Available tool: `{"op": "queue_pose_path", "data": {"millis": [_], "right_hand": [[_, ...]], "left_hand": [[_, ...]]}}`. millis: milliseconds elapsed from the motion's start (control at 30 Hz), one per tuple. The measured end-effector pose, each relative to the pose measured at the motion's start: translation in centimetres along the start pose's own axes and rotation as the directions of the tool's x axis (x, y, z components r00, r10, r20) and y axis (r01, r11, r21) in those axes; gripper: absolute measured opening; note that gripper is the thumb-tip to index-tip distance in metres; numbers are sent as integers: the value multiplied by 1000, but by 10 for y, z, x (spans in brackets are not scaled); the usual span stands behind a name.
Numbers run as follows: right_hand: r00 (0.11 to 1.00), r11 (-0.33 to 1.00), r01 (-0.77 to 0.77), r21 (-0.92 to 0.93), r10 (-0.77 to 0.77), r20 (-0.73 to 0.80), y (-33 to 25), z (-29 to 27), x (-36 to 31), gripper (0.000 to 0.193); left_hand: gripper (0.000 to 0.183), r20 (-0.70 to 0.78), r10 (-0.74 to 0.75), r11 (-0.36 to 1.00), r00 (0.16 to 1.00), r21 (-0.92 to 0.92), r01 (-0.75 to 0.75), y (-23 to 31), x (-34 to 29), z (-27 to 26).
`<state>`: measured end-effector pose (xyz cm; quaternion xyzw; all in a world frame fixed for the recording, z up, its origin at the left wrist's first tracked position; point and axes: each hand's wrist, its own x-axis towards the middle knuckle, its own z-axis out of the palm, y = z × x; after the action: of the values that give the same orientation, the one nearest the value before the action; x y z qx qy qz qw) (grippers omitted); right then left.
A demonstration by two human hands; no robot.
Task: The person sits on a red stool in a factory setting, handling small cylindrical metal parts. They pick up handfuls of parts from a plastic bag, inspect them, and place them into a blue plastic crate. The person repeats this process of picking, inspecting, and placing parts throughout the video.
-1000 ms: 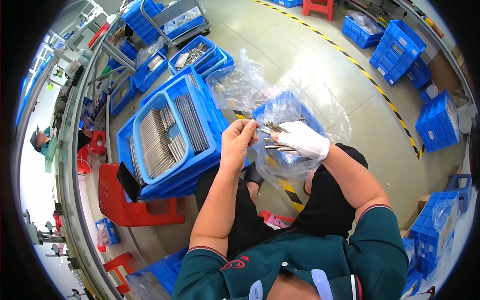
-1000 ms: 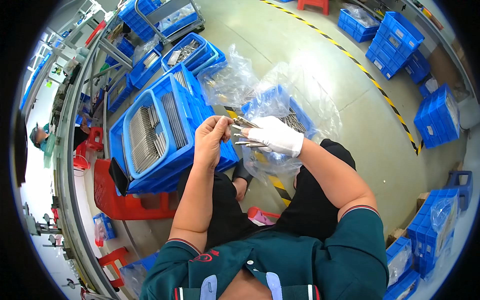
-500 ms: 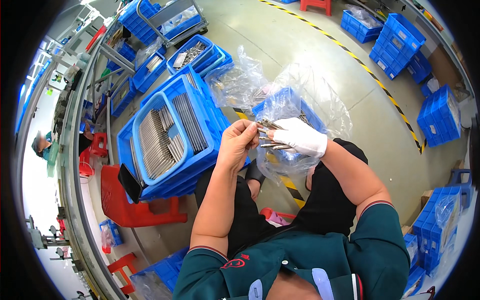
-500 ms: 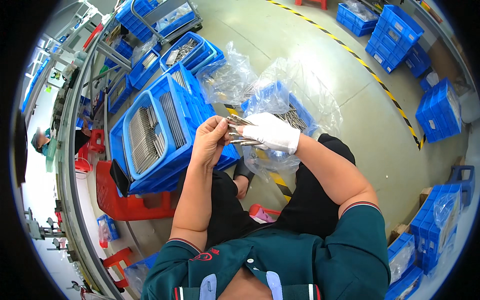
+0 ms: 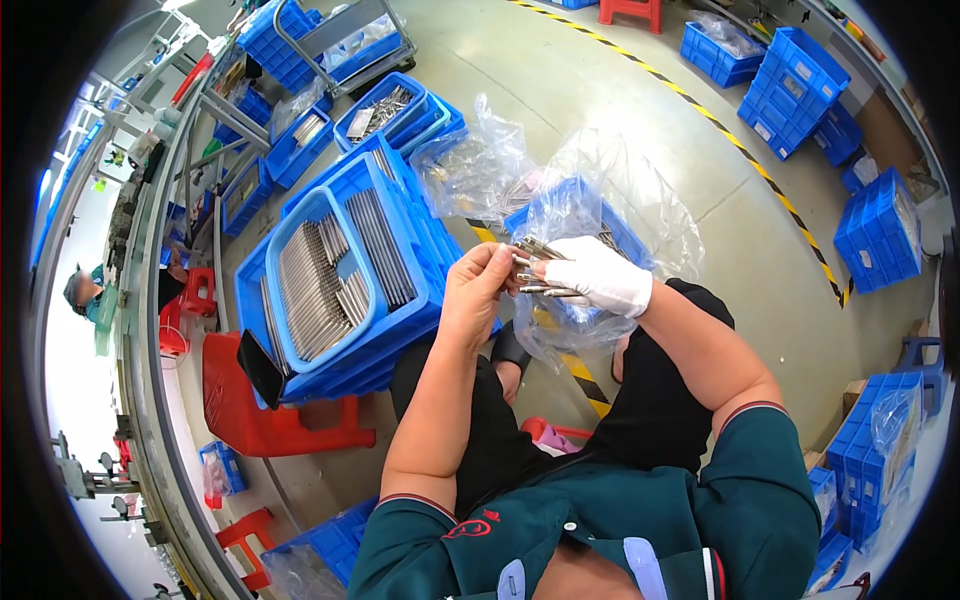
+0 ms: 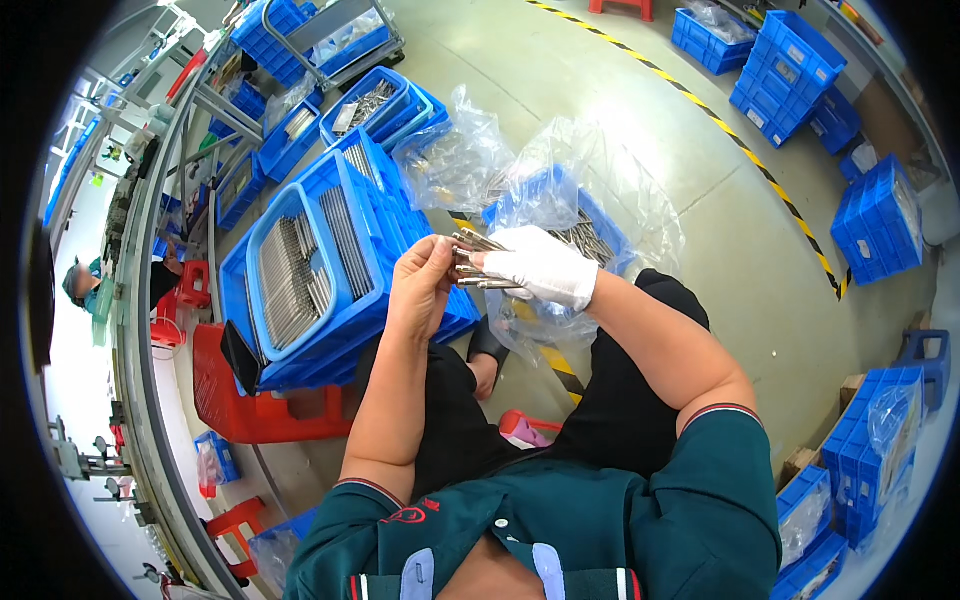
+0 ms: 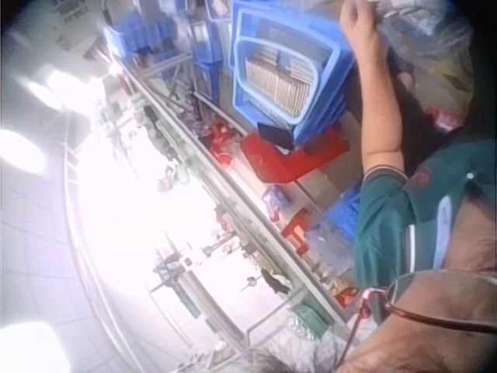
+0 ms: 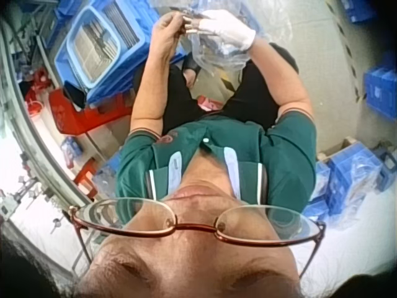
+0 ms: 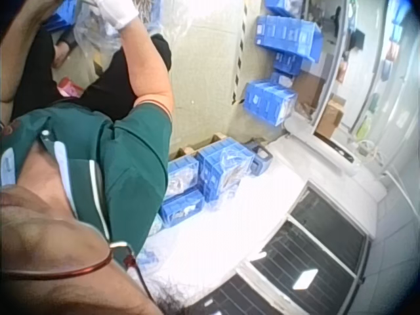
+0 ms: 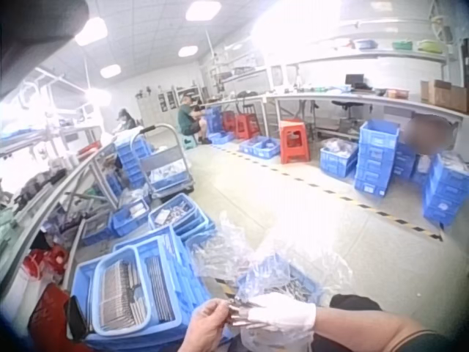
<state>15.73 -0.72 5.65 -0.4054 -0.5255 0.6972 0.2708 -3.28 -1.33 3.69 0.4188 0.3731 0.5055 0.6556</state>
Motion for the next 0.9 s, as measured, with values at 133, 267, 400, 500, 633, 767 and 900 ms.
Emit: {"op": "queue_pose_path", "data": {"millis": [133,267,400,500,633,767,900], "right_hand": [[1000,1000,11,-10,-10,14,-1,0,-1,29],[999,997,-27,-68,29,33,2,-6,-1,32],[995,914,95,-394,-80,54,9,-3,3,41],[997,910,80,-407,-64,54,2,0,0,45],[994,868,112,-483,-101,48,2,-1,2,49],[995,836,95,-541,-98,23,3,0,3,50],[992,808,109,-579,-123,15,3,1,2,50]], "left_hand": [[19,-21,158,929,987,343,-142,2,0,-3],[20,-162,253,935,954,296,-197,11,6,-21],[19,-75,153,963,985,235,-131,10,0,-10],[20,-36,114,965,993,240,-102,10,-1,-7],[21,-10,97,953,995,291,-90,6,-1,-10],[21,1,86,942,996,327,-82,8,-1,-10],[20,66,79,930,995,353,-97,9,0,-14]]}}
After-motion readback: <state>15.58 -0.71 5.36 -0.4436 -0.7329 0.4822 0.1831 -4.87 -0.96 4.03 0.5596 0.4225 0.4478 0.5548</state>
